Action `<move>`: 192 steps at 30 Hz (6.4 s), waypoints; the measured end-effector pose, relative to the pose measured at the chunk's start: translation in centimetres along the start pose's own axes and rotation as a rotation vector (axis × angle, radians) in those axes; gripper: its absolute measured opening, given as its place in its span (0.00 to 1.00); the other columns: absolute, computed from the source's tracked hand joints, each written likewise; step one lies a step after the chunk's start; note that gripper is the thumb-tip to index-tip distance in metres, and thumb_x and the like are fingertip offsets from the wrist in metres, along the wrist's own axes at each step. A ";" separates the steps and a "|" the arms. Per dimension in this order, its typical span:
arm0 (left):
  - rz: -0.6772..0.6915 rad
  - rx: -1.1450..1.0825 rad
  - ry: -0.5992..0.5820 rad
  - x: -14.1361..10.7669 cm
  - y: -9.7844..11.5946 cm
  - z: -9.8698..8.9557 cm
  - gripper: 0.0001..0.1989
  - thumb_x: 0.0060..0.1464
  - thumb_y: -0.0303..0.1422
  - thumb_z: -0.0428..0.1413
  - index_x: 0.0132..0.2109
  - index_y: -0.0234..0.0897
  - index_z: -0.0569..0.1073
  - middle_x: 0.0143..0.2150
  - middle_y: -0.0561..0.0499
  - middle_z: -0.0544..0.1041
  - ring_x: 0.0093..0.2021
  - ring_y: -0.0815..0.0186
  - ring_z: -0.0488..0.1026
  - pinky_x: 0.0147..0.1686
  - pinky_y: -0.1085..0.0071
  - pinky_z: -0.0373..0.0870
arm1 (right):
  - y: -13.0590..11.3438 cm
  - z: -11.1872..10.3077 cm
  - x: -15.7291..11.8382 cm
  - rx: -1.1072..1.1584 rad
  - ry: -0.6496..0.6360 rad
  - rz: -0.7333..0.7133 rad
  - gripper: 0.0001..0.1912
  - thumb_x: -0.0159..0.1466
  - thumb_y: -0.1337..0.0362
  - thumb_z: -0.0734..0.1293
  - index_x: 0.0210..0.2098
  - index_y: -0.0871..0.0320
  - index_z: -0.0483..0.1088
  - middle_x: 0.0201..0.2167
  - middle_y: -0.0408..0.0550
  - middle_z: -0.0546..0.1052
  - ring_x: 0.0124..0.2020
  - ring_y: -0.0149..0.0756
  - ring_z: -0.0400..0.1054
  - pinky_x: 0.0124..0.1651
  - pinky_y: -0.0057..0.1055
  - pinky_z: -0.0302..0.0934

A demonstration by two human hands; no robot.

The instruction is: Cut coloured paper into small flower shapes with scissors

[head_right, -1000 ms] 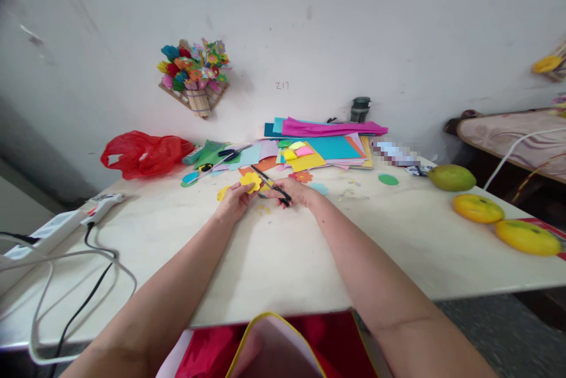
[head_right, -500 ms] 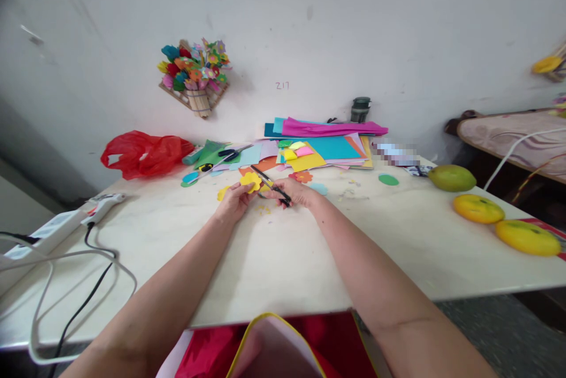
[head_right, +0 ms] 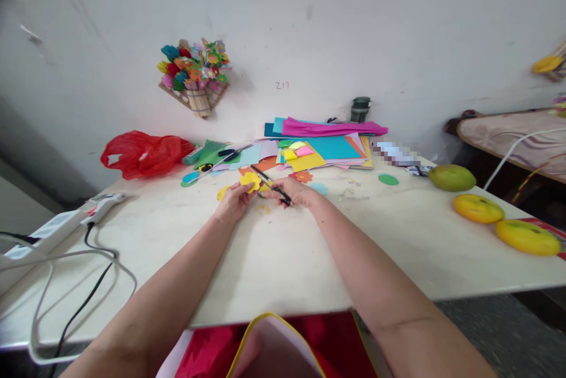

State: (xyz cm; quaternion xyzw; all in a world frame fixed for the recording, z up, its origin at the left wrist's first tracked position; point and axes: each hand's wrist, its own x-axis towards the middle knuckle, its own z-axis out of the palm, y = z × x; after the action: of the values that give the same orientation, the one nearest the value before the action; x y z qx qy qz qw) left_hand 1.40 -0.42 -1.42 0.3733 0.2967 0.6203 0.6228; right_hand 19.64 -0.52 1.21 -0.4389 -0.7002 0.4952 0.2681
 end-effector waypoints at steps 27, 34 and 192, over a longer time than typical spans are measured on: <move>-0.116 0.177 -0.204 -0.6 0.0 0.0 0.11 0.36 0.27 0.65 0.31 0.29 0.76 0.29 0.45 0.78 0.24 0.66 0.75 0.28 0.72 0.73 | -0.1 -0.3 0.7 0.309 0.302 -0.218 0.22 0.45 0.61 0.72 0.37 0.60 0.64 0.19 0.37 0.69 0.20 0.27 0.64 0.20 0.22 0.53; -0.157 0.267 -0.234 -0.8 -0.1 0.3 0.11 0.35 0.29 0.65 0.30 0.29 0.77 0.30 0.44 0.78 0.23 0.67 0.73 0.29 0.71 0.71 | 0.0 0.1 0.9 0.332 0.314 -0.246 0.19 0.44 0.65 0.70 0.36 0.59 0.64 0.19 0.37 0.69 0.21 0.27 0.64 0.28 0.26 0.60; -0.046 -0.078 -0.040 1.5 -1.6 2.3 0.10 0.36 0.23 0.63 0.31 0.29 0.74 0.32 0.46 0.78 0.33 0.61 0.77 0.35 0.67 0.75 | 2.4 -2.3 -1.3 0.134 -0.039 -0.038 0.10 0.54 0.60 0.62 0.33 0.60 0.64 0.14 0.36 0.66 0.12 0.24 0.58 0.13 0.21 0.42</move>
State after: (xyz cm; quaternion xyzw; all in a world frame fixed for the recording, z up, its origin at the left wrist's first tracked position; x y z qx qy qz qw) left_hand 4.30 0.93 -1.38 0.3541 0.2686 0.6092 0.6568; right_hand 23.00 -0.29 -0.11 -0.3969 -0.6786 0.5444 0.2925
